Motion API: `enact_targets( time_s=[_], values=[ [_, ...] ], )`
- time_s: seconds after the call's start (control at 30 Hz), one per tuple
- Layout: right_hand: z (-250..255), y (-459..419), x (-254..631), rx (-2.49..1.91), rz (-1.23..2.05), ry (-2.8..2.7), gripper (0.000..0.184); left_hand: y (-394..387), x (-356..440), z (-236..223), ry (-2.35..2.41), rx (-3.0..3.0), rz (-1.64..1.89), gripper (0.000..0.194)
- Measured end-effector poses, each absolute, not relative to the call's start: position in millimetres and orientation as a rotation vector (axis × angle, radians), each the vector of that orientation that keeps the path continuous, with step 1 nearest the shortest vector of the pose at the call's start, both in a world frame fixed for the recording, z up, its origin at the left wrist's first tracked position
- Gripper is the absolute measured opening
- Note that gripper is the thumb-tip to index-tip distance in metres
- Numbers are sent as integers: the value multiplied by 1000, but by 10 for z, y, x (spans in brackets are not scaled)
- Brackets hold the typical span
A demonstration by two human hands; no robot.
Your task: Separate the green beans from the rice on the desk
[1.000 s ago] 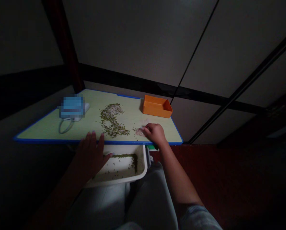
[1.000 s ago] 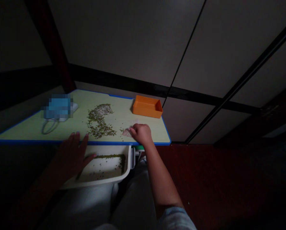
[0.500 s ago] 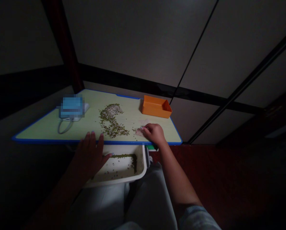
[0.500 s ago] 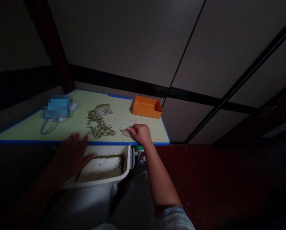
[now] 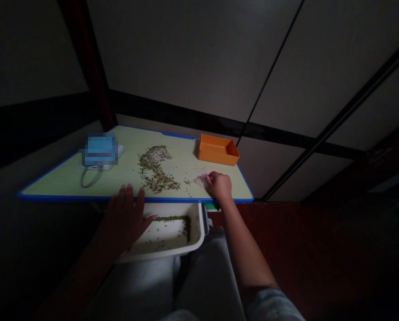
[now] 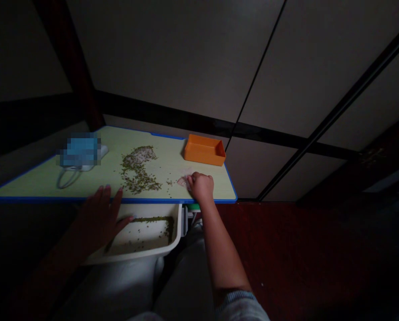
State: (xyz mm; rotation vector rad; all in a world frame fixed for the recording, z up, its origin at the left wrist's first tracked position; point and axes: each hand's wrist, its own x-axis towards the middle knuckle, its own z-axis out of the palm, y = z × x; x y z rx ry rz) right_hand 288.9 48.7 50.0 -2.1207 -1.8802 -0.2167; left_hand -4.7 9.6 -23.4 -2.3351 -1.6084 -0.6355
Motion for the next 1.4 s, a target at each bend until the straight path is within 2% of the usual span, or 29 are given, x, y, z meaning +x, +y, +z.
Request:
enact_targets(
  time_s=[0.23,0.43,0.67,0.83,1.03,1.27,1.4],
  values=[
    [479,506,2904,-2150,-247,-1728,32,97,-59,-232,-1597,-2349,-644,75],
    [507,478,2912,-2002,-118,-1851,30,87,-49,-217,-1600,-2341,-626,75],
    [503,512,2885,-2053,-244,-1837,31,94,-50,-224,-1619,-2363,-687,74],
    [475,537,2897,-1925,-185,-1962,29,98,-52,-216,-1627,-2374,-677,75],
    [465,544,2887,-2088,-272,-1787,32,87,-44,-222,-1616,-2360,-695,74],
    [477,509,2908,-1780,-124,-2027,27,96,-43,-218,-1618,-2363,-693,74],
    [491,505,2890,-1801,-153,-2059,29,97,-45,-225,-1615,-2345,-675,74]
  ],
)
